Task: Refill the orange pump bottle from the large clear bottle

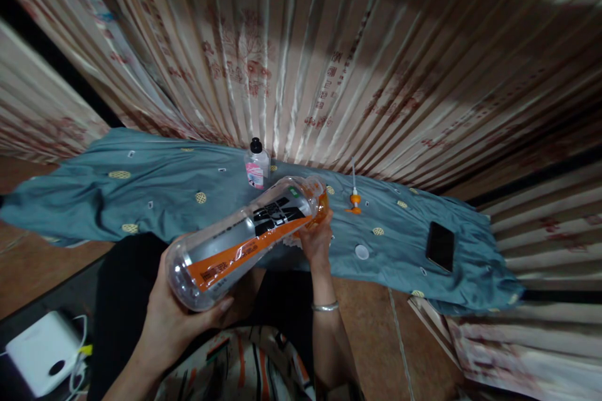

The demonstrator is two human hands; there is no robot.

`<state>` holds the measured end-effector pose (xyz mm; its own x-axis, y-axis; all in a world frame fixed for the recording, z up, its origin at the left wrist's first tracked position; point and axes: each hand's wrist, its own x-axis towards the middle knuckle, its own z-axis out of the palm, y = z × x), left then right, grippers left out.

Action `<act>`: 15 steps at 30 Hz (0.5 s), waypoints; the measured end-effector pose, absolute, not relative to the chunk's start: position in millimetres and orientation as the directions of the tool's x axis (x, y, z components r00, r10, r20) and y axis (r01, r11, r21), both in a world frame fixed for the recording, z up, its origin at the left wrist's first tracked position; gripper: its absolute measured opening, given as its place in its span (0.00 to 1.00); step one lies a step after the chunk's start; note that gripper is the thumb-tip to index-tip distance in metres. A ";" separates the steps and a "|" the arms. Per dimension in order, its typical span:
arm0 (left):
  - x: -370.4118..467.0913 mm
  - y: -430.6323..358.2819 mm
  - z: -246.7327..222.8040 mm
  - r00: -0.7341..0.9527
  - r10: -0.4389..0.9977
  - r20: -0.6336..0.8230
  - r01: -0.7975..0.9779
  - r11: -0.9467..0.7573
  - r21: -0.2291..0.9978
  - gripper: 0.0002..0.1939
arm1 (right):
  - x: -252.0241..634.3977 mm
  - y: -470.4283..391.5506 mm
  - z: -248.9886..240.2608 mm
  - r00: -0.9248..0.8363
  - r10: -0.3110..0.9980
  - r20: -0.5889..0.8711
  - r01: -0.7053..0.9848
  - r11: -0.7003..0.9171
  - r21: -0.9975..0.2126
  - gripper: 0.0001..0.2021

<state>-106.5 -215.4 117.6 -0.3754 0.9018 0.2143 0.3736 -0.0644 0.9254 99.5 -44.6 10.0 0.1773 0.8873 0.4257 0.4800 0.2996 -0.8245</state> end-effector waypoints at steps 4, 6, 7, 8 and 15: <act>-105.9 -216.5 115.8 -0.357 0.903 0.240 0.380 -0.094 0.920 0.42 | 99.7 -44.2 9.3 0.212 0.901 0.379 0.408 0.270 -0.872 0.23; -105.7 -216.6 115.4 -0.354 0.904 0.241 0.381 -0.096 0.920 0.42 | 99.7 -43.9 9.5 0.208 0.899 0.386 0.407 0.279 -0.870 0.23; -105.7 -216.6 115.3 -0.359 0.903 0.237 0.378 -0.091 0.921 0.42 | 99.7 -43.8 9.7 0.203 0.897 0.393 0.412 0.286 -0.865 0.23; -105.7 -216.5 115.3 -0.363 0.903 0.230 0.373 -0.085 0.924 0.42 | 99.6 -43.7 10.1 0.199 0.895 0.400 0.418 0.291 -0.860 0.23; -102.7 -215.6 118.2 -0.406 0.891 0.205 0.356 -0.053 0.933 0.43 | 98.2 -44.4 12.9 0.193 0.890 0.413 0.429 0.303 -0.851 0.22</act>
